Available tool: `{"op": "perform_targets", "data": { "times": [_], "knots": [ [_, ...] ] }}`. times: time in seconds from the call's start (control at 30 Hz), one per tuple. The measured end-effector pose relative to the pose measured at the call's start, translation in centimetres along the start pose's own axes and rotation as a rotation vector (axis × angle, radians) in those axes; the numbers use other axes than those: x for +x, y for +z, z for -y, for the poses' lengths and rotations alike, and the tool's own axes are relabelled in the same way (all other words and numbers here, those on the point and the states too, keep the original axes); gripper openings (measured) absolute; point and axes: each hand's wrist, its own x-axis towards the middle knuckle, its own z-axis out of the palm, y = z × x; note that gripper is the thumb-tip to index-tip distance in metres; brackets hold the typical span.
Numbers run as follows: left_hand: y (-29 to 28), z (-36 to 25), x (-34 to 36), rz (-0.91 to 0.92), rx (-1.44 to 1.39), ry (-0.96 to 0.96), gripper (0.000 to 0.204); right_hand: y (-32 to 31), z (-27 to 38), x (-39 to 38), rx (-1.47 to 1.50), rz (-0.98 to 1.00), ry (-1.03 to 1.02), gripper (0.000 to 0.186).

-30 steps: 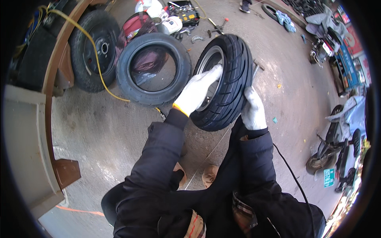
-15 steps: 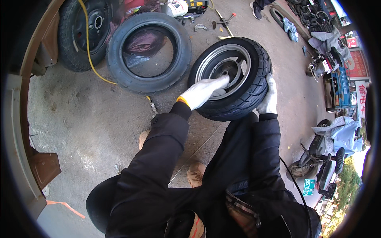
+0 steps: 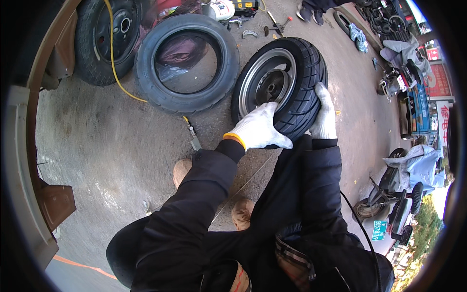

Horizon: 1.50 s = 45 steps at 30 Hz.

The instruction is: The person inflates a scooter tire using a pressure gauge and air hose, checks the pressure, and then mounts the tire onto the scooter. The person handles the tire, pressure gauge, and air hose throughout the process.

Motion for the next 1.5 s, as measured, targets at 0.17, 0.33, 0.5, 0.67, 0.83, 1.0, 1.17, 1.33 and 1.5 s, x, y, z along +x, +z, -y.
{"op": "perform_targets", "data": {
  "times": [0.17,0.33,0.5,0.67,0.83,1.0,1.17,1.33,1.5],
  "knots": [
    [0.0,1.0,0.1,-0.069,-0.037,0.058,0.119,0.3,0.0,-0.2,-0.046,-0.011,-0.027,0.056],
    [-1.3,1.4,-0.1,-0.029,-0.124,0.082,0.113,0.9,-0.1,-0.3,-0.115,-0.048,-0.045,0.050],
    [-4.7,2.0,1.0,0.206,-0.340,0.064,0.108,2.3,-0.3,-0.3,-0.155,-0.033,-0.066,0.043],
    [-8.0,0.6,2.7,0.065,-1.092,0.094,0.073,4.3,-1.3,-1.5,-0.333,-0.102,-0.133,0.044],
    [-11.4,-2.8,5.4,-0.038,-0.762,0.139,0.106,6.5,-1.6,-3.2,-0.411,-0.062,-0.149,0.062],
    [-11.3,-6.5,3.5,-0.113,-0.272,-0.225,0.144,6.1,-2.6,-4.9,-0.394,0.071,-0.141,0.092],
    [-9.9,-10.0,-2.8,-0.104,-0.229,-0.449,0.136,2.8,-4.9,-7.4,-0.829,0.002,0.114,0.076],
    [-9.1,-13.1,-4.0,-0.076,-0.106,-0.711,0.138,4.5,-4.4,-10.7,-1.118,0.196,0.460,0.075],
    [-8.5,-13.6,-4.2,-0.028,-0.189,-0.920,0.145,4.9,0.3,-10.9,-1.056,-0.008,0.597,0.100]
  ]
}}
